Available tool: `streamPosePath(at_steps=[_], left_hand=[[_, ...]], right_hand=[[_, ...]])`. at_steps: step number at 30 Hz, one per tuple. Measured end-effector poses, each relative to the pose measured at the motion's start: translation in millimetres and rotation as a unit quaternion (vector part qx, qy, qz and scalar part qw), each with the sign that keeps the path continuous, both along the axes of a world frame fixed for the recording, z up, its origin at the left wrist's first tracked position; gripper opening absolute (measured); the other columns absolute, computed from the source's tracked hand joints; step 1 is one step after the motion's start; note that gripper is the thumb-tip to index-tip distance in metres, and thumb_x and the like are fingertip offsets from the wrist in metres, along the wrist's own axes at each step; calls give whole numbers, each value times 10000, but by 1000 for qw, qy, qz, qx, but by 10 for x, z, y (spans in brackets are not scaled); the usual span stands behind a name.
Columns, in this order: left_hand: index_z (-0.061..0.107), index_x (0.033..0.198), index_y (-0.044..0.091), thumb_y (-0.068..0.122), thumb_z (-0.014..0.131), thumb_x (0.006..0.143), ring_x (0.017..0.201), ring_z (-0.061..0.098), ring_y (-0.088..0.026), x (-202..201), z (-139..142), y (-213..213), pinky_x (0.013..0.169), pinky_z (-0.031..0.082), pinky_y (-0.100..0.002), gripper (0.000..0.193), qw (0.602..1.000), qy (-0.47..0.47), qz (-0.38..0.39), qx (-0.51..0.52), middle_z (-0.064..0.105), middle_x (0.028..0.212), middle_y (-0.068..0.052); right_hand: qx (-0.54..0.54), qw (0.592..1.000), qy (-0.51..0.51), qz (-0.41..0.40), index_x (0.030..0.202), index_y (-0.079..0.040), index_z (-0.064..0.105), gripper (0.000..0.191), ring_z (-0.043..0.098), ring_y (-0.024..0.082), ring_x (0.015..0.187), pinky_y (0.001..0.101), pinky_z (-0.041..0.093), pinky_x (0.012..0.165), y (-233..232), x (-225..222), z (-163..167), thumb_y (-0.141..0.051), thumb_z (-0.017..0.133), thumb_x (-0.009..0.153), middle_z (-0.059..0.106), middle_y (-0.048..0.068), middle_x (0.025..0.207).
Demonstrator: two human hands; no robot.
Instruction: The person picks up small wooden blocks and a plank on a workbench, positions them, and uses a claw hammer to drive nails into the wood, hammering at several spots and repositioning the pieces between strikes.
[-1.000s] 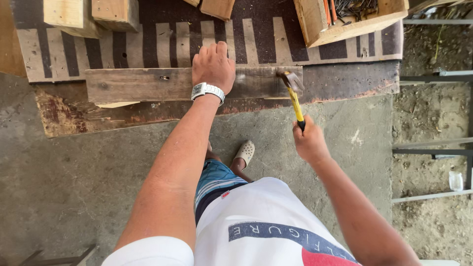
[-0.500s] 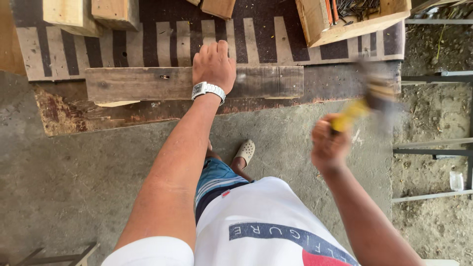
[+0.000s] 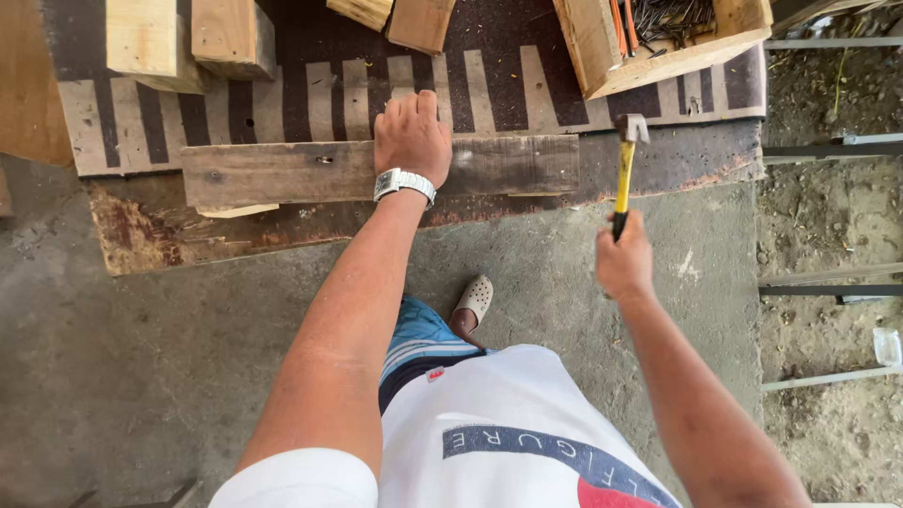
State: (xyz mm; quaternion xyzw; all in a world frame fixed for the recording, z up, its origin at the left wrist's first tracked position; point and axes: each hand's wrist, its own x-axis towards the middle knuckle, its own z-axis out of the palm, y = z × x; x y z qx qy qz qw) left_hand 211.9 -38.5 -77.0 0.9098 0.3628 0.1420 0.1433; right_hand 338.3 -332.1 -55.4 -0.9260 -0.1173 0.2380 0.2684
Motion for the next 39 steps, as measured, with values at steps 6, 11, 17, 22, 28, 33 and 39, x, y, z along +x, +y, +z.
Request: streamPosePath(at_steps=[6,11,17,22,28,33,39], left_hand=[[559,1155,95,234,680,834,1061,565,-323,3,68,111,870,438,-480,370,998,-49,-10,45,619,1090,-108],[554,1190,138,112,690,801,1009,574,-311,-231,46,94,870,447,-470,412,984,-164,-72,-1,602,1015,-94],[577,1198,119,34,641,851,971,636,-336,-1610,40,-209,872,515,-450,363,958,-227,-98,-145,661,1047,-112],[561,1316,138,138,702,851,949,641,-345,-3004,-170,107,834,536,-451,486,941,-133,164,-265,652,1065,-172],[219,1573,156,184,855,746,1038,635,-338,-3858,-170,1107,915,537,-428,1044,933,-136,171,-286,534,1384,-203],[67,1623,273,201,912,695,1340,520,-380,-3675,-59,1792,1068,473,-431,1257,915,-39,105,-388,358,1597,-186],[250,1564,285,228,939,690,1307,591,-343,-3625,-56,2021,1082,488,-425,1115,930,-97,29,-354,569,1453,-142]], right_hand=[[-147,939,-214,224,1433,-205,613,497,593,388,1184,509,464,1022,85,650,94,-221,654,938,653,152,1178],[-168,939,-258,152,1494,-119,539,673,377,461,1292,624,268,1030,377,714,99,-161,728,849,474,240,1371],[34,964,-213,154,1418,-99,560,466,437,358,1389,486,323,1243,719,-168,243,-113,643,959,501,171,1394],[47,917,-192,347,1411,-119,584,587,437,369,1321,506,356,1157,1468,-1191,387,-173,749,851,487,168,1374],[-34,844,-198,498,1478,-167,490,873,367,385,1385,519,314,1146,2597,-1878,566,-327,868,708,435,180,1446],[-132,791,-220,556,1566,-170,330,1188,316,348,1415,521,244,1154,3260,-2249,497,-427,947,583,394,181,1489],[-186,804,-172,539,1551,-155,393,1084,394,318,1419,477,274,1202,3528,-2421,520,-322,942,631,486,142,1463]])
